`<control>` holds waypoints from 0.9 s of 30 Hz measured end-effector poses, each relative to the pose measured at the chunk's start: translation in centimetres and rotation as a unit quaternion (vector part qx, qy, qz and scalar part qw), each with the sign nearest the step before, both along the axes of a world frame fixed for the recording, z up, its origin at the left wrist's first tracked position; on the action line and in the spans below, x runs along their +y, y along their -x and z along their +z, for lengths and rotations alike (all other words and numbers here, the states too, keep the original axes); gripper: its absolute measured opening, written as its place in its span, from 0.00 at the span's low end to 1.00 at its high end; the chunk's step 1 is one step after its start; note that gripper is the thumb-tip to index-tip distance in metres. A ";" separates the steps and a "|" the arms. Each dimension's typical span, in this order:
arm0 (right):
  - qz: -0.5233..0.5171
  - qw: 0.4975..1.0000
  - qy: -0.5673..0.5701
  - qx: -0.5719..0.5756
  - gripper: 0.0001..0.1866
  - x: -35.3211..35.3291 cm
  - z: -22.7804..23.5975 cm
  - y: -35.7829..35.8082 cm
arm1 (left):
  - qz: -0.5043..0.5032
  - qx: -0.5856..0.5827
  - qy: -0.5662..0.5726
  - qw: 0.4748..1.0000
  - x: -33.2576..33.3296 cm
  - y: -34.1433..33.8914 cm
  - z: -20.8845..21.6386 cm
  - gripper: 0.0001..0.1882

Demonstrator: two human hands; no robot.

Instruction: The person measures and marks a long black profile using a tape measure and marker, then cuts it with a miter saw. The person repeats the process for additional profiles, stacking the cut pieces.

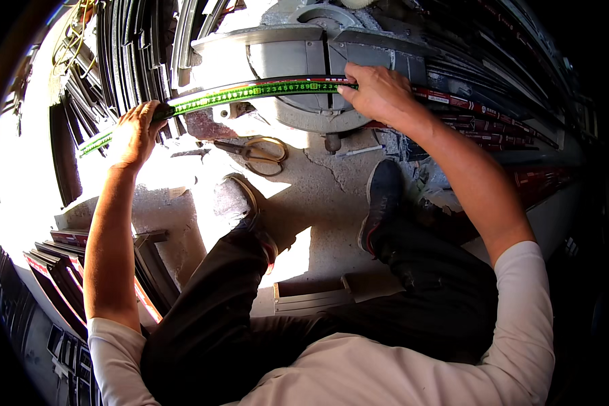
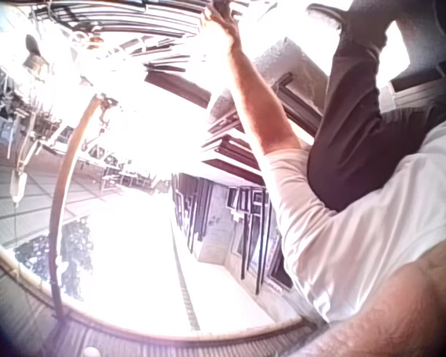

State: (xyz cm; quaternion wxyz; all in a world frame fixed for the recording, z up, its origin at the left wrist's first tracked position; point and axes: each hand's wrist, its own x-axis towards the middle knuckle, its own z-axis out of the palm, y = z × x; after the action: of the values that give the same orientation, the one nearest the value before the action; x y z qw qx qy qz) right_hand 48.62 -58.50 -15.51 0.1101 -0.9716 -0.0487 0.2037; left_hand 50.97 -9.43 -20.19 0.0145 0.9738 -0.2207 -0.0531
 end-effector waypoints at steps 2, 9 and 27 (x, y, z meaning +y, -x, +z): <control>-0.005 1.000 -0.013 -0.016 0.18 -0.4 -0.4 0.2 | 0.004 0.007 0.001 1.000 -0.1 -0.2 0.0 0.23; 0.007 1.000 -0.026 0.006 0.17 -1.1 -0.8 0.3 | -0.011 -0.016 -0.019 1.000 -0.7 -0.3 -0.2 0.22; 0.027 0.997 -0.060 -0.034 0.15 -1.6 -1.5 0.4 | -0.016 -0.050 0.035 0.998 3.1 -1.0 -2.0 0.25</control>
State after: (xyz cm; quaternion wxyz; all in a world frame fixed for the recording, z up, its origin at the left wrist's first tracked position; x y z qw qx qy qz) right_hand 48.25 -60.12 -16.99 0.1610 -0.9680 -0.0909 0.1698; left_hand 51.96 -6.31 -22.19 0.0365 0.9705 -0.2382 0.0035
